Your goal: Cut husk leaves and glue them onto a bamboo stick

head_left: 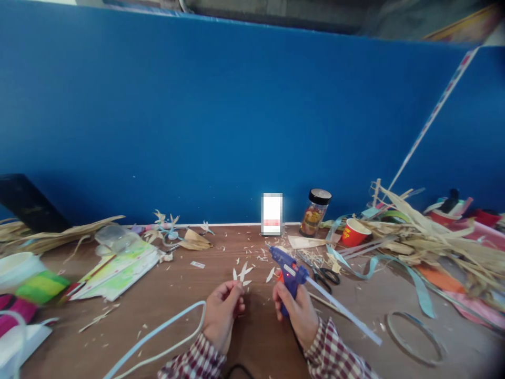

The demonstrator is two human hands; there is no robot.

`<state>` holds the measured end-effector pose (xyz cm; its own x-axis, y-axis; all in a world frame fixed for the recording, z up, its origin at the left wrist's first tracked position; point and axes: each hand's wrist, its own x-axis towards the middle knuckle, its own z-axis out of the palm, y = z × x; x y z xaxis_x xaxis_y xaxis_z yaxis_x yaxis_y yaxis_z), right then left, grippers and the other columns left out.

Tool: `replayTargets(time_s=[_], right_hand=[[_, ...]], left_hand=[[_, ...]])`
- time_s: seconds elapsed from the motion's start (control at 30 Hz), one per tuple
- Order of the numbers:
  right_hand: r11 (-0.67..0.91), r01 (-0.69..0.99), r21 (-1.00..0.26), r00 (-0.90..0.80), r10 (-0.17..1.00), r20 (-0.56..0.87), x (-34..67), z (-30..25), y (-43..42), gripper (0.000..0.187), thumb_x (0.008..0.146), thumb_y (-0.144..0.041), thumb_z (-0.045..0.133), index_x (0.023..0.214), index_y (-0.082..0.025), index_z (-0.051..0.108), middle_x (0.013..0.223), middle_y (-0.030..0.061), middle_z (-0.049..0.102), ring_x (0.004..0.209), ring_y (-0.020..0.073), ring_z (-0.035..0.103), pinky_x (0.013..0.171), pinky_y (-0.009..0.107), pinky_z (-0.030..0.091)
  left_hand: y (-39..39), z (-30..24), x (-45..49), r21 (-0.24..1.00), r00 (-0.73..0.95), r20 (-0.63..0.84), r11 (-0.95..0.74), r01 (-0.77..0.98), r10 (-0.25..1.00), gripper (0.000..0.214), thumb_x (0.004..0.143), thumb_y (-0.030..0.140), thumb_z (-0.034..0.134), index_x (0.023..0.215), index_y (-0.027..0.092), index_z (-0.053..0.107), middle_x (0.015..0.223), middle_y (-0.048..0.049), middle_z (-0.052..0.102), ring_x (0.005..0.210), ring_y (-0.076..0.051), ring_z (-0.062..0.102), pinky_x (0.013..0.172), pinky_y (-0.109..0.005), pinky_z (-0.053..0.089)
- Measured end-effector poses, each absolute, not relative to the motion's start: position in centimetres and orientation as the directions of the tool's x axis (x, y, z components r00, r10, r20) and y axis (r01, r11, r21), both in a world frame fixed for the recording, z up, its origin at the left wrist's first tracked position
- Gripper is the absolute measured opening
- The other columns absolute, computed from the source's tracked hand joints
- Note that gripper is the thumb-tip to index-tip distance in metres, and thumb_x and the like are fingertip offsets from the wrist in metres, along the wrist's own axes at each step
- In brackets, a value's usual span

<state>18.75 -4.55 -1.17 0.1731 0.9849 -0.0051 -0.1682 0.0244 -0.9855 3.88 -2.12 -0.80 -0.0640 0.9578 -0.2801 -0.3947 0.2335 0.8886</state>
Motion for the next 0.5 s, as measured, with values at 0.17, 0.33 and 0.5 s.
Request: replayTargets(time_s=[0.17, 0.33, 0.5], right_hand=[[0.01, -0.238, -0.971, -0.002, 1.0, 0.01, 18.7, -1.1, -5.6, 0.045, 0.079, -0.054, 0.046, 0.106, -0.018, 0.045, 0.057, -0.0048, 0.046, 0.039, 0.005, 0.038, 0.032, 0.015, 0.033], [-0.026, -0.237, -0.971, -0.099, 0.995, -0.002, 18.7, -0.5, -6.6, 0.05, 0.081, -0.057, 0.038, 0.107, -0.015, 0.044, 0.059, -0.0025, 0.048, 0.041, 0.0063, 0.039, 0.032, 0.016, 0.032], [-0.06, -0.131, -0.99, -0.09, 0.995, -0.049, 18.0, -0.1, -7.3, 0.048, 0.079, -0.053, 0.046, 0.107, -0.013, 0.045, 0.062, -0.0013, 0.049, 0.045, 0.0065, 0.041, 0.034, 0.015, 0.033]], left_hand=[[-1.8, -0.3, 3.7, 0.839, -0.078, -0.329, 0.254, -0.481, 0.941, 0.03, 0.05, 0.031, 0.076, 0.065, 0.011, 0.06, 0.05, 0.0047, 0.053, 0.042, -0.004, 0.045, 0.04, -0.012, 0.038], [-1.5, -0.4, 3.3, 0.842, -0.082, -0.304, 0.227, -0.489, 0.949, 0.027, 0.053, 0.03, 0.074, 0.066, 0.011, 0.06, 0.054, 0.0032, 0.055, 0.044, -0.004, 0.046, 0.042, -0.013, 0.039], [-0.7, -0.8, 2.4, 0.861, -0.128, -0.272, 0.182, -0.475, 0.954, 0.028, 0.054, 0.032, 0.074, 0.068, 0.011, 0.06, 0.051, 0.0038, 0.055, 0.043, -0.003, 0.045, 0.041, -0.012, 0.037]])
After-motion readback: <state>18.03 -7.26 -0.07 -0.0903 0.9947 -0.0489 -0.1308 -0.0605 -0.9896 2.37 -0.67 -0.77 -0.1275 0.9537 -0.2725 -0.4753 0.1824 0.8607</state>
